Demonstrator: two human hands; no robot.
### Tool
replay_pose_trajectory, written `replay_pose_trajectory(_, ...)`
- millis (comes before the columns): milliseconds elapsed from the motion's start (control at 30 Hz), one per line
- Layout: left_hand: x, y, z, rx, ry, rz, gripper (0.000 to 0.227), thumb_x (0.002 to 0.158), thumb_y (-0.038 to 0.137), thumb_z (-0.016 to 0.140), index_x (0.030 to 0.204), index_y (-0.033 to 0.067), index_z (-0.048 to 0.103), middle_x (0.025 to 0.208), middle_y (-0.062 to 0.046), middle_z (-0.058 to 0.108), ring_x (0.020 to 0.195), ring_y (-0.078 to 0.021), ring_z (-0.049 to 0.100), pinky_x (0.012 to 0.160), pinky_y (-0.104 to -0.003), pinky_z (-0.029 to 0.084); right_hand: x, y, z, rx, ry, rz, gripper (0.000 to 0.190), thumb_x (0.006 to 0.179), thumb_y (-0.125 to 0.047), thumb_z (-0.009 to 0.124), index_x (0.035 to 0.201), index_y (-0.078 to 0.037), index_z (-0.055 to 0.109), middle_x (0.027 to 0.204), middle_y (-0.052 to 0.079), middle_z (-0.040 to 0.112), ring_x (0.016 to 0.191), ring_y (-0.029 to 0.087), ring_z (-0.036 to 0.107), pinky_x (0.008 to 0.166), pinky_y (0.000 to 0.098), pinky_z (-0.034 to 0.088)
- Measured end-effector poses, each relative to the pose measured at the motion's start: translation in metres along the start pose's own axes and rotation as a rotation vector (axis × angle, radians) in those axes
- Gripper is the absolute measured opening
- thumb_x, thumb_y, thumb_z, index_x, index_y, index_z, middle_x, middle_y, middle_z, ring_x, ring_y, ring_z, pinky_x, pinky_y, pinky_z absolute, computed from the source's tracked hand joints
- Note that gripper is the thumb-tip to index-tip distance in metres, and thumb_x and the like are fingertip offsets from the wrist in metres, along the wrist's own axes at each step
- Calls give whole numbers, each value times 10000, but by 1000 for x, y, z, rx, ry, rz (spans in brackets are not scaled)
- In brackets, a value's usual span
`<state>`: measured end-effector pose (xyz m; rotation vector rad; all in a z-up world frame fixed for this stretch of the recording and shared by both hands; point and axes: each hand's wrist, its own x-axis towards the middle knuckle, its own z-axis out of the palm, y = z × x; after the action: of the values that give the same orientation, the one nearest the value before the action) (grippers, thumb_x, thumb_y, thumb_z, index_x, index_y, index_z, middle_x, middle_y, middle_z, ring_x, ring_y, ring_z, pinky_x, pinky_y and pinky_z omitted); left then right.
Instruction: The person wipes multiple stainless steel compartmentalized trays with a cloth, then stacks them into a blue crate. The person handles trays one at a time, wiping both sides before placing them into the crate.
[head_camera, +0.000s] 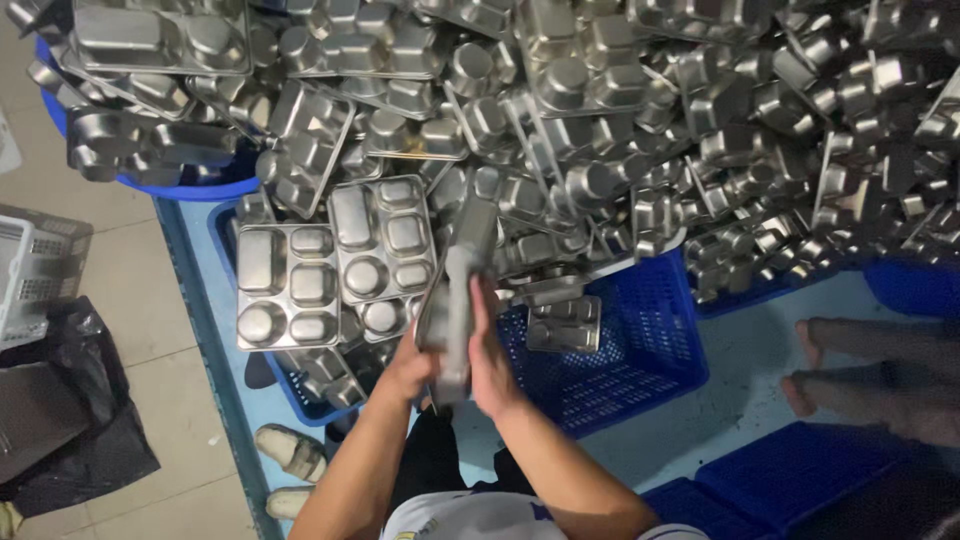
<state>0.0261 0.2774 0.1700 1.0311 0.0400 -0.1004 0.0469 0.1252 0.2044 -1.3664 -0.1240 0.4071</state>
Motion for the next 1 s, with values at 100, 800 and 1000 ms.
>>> replay_pose_trajectory(100, -29, 29, 69, 153, -117, 106, 1220, 612, 322, 664, 1688, 27, 172, 1671, -178, 365, 1559, -305, 343, 1286, -397, 233, 26, -19, -56, -127, 50, -44, 813, 1001, -492, 559, 1670, -145, 256, 1756, 51, 169, 1618, 209, 156, 1267, 371, 181)
replay_pose_trajectory(800, -84, -77, 195, -594, 142, 22, 640, 716, 250, 698, 1264, -67, 603, 1149, -216, 695, 1040, -375, 675, 959, -483, 544, -167, -156, -182, -654, -316, -487, 755, 906, -163, 681, 1560, 4, 342, 1559, 271, 432, 1470, 394, 405, 1173, 475, 367)
replay_pose_trajectory(1000, -87, -47, 191, -582, 174, 168, 725, 707, 281, 686, 1341, -49, 561, 1219, -219, 664, 1106, -382, 648, 983, -479, 537, -181, -151, -172, -825, -254, -507, 635, 904, -88, 654, 1522, -74, 510, 1498, 188, 581, 1420, 338, 538, 1184, 416, 446)
